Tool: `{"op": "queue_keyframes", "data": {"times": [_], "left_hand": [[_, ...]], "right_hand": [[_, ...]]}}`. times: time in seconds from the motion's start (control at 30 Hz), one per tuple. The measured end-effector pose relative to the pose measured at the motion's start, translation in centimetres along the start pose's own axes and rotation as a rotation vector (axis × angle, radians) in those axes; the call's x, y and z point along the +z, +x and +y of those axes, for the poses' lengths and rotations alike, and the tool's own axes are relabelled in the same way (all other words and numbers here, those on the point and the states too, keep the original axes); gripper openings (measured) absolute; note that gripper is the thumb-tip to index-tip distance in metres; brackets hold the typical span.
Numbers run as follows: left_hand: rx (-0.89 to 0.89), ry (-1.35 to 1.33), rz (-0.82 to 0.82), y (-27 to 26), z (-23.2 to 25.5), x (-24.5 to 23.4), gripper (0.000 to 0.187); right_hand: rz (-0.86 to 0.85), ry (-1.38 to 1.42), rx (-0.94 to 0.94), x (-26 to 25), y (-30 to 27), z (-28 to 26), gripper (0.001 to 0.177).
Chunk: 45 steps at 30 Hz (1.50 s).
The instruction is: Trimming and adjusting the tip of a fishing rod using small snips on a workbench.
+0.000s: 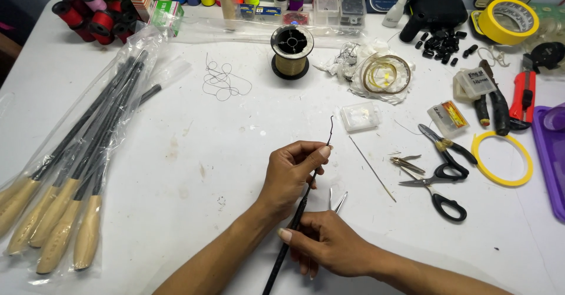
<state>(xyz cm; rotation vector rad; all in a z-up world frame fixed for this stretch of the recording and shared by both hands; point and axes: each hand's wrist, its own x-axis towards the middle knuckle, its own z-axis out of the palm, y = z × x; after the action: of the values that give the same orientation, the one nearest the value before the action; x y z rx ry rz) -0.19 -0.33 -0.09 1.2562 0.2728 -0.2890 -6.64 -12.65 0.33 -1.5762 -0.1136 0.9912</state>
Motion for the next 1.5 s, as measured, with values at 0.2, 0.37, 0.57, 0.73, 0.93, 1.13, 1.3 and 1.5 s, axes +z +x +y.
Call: {"op": "queue_keyframes", "data": {"times": [0.2, 0.37, 0.57, 0.73, 0.93, 1.13, 1.3, 1.5], "left_hand": [[-0.001, 0.031, -0.032, -0.4, 0.7, -0.2, 0.021], [0.031, 0.058, -0.02, -0.3, 0.6, -0.2, 0.019], [0.077, 0.044, -0.053, -0.1, 0.1, -0.5, 0.033], [0.053, 0.051, -0.049, -0.2, 0.5, -0.2, 0.037], [0.058, 0.075, 0.021, 0.1, 1.0, -0.3, 0.038], [-0.079, 0.103, 0.142, 0.4, 1.9, -0.4, 0.036], [-0.066, 0.153, 0.154, 0.6, 2.0, -0.9, 0.031], [-0.026, 0.211, 0.11, -0.1, 3.1, -1.2, 0.031]], "right_hand": [[-0.035, -0.002, -0.034, -0.3, 0.0, 0.1, 0.04], [-0.045, 0.002, -0.045, -0.5, 0.1, 0.6, 0.039], [-0.047, 0.038, -0.049, -0.5, 0.2, 0.7, 0.04], [-0.037, 0.098, -0.02, -0.7, 0.4, 1.1, 0.038], [-0.007, 0.193, 0.048, -0.8, 0.7, 1.3, 0.037], [0.004, 0.238, 0.061, -0.8, 0.8, 1.4, 0.038], [0.017, 0.274, 0.069, -0.8, 0.8, 1.4, 0.038], [0.085, 0.3, 0.054, -1.1, 0.6, 1.2, 0.039]]}}
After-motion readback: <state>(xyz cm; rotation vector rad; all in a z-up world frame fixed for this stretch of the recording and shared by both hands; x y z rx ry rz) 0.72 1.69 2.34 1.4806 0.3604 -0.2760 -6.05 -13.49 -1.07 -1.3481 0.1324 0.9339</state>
